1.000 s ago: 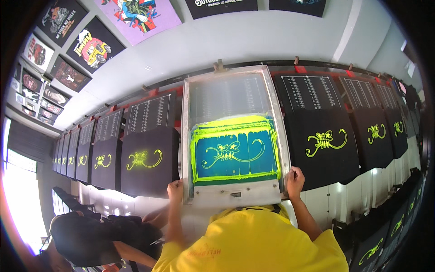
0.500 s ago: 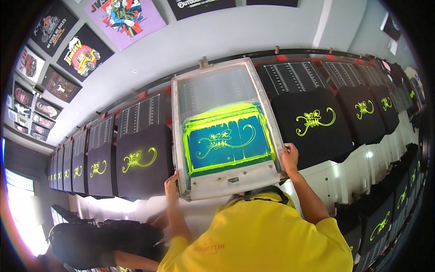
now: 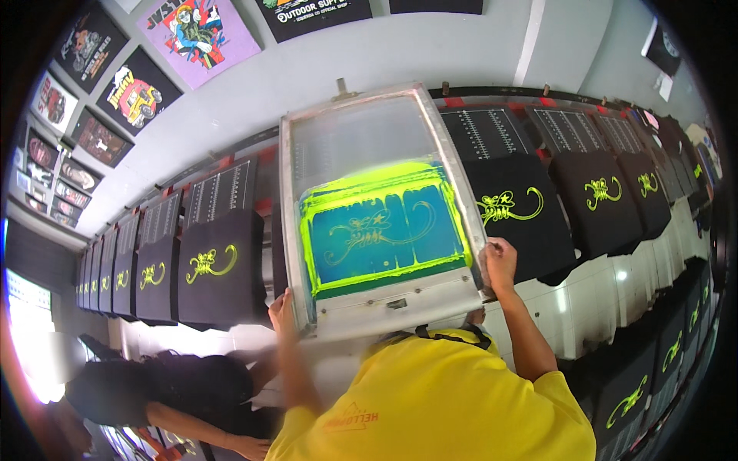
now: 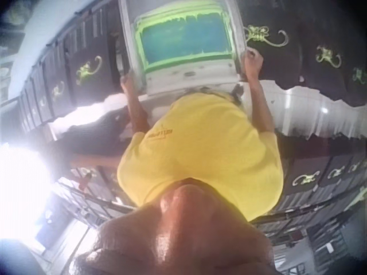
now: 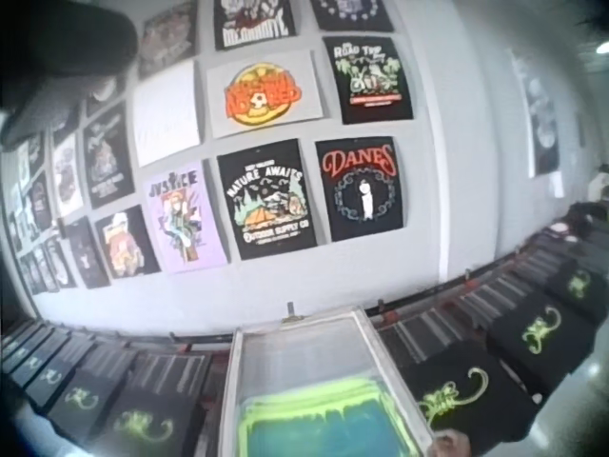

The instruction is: The person performs screen printing by sliding a squeegee across a screen frame to apply green ink to garments on boards, repeating the process for multiple items.

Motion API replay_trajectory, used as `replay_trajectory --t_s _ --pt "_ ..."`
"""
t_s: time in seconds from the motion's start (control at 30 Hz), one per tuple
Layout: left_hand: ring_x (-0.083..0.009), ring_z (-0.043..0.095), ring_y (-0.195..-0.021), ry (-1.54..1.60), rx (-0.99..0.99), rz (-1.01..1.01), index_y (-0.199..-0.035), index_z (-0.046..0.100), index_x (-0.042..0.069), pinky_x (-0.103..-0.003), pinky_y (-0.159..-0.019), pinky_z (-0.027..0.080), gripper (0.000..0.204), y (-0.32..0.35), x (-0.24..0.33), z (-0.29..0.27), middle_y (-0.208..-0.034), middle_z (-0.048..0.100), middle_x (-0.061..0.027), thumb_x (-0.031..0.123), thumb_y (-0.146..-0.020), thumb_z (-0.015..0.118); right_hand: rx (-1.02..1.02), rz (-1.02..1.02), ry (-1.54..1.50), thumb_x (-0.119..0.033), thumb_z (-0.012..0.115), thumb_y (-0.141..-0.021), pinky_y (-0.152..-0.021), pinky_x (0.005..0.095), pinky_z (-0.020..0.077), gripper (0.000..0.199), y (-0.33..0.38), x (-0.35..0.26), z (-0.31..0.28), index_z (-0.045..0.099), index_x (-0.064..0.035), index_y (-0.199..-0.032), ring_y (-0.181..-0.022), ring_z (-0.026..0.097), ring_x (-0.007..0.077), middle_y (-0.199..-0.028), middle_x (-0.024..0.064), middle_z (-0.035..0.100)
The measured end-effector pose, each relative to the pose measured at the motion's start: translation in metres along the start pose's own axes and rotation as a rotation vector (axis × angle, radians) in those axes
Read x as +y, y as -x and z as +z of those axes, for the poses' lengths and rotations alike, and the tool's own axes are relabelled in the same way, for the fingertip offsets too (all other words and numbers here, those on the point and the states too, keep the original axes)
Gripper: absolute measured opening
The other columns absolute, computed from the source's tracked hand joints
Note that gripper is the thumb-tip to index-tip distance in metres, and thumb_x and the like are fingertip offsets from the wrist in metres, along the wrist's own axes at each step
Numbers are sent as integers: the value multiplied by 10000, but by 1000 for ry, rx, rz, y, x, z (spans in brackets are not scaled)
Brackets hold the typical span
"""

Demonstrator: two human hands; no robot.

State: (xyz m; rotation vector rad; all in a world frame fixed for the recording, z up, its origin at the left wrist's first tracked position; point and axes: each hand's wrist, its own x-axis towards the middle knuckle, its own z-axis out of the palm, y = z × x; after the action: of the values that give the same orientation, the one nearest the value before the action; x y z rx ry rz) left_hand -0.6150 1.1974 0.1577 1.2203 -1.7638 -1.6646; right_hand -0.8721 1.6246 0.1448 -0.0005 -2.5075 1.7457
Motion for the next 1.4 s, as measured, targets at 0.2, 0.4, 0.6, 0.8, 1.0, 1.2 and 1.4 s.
replay_trajectory --t_s 0.2,0.4,0.6,0.8,1.0,1.2,1.4 --pt "-62 462 -635 29 -4 8 -904 696 -63 -261 -563 372 316 67 -17 130 -694 567 23 239 -960 624 25 36 -29 -15 602 -853 -659 255 485 156 -73 63 -139 691 53 -962 -726 603 95 -791 41 668" --pt "-163 609 -793 -131 -3 128 -1011 699 -79 -314 -722 473 303 135 -22 235 -846 675 -122 203 -931 626 28 32 4 -31 607 -870 -653 236 448 141 -124 102 -255 688 43 -959 -713 557 76 -780 1 640" --pt "-208 637 -826 -221 7 174 -1007 699 -77 -334 -754 483 306 173 -2 286 -886 682 -158 205 -910 629 67 28 -19 -24 599 -888 -630 225 436 121 -141 122 -303 675 40 -957 -682 540 65 -771 -5 620" --pt "-206 641 -806 -209 10 175 -990 698 -82 -335 -743 484 317 178 -9 304 -880 679 -152 215 -903 629 53 110 -116 -12 583 -902 -538 217 405 95 -148 142 -309 658 28 -944 -616 518 57 -715 -19 582" --pt "-200 638 -808 -248 28 145 -989 699 -82 -325 -744 482 328 174 -11 304 -865 681 -151 227 -907 628 12 136 -82 -2 571 -867 -561 237 422 109 -145 114 -299 652 58 -909 -610 531 68 -691 29 605" --pt "-207 646 -804 -263 31 131 -999 701 -79 -332 -739 483 371 157 -30 307 -867 687 -163 275 -903 642 59 35 -55 19 566 -866 -478 239 389 84 -158 140 -293 648 36 -872 -533 515 71 -640 11 584" --pt "-243 663 -818 -360 38 144 -1000 708 -66 -349 -754 491 367 157 -13 308 -888 700 -181 278 -893 643 45 19 16 2 580 -861 -531 238 420 106 -167 135 -286 669 47 -899 -592 539 70 -680 16 610"
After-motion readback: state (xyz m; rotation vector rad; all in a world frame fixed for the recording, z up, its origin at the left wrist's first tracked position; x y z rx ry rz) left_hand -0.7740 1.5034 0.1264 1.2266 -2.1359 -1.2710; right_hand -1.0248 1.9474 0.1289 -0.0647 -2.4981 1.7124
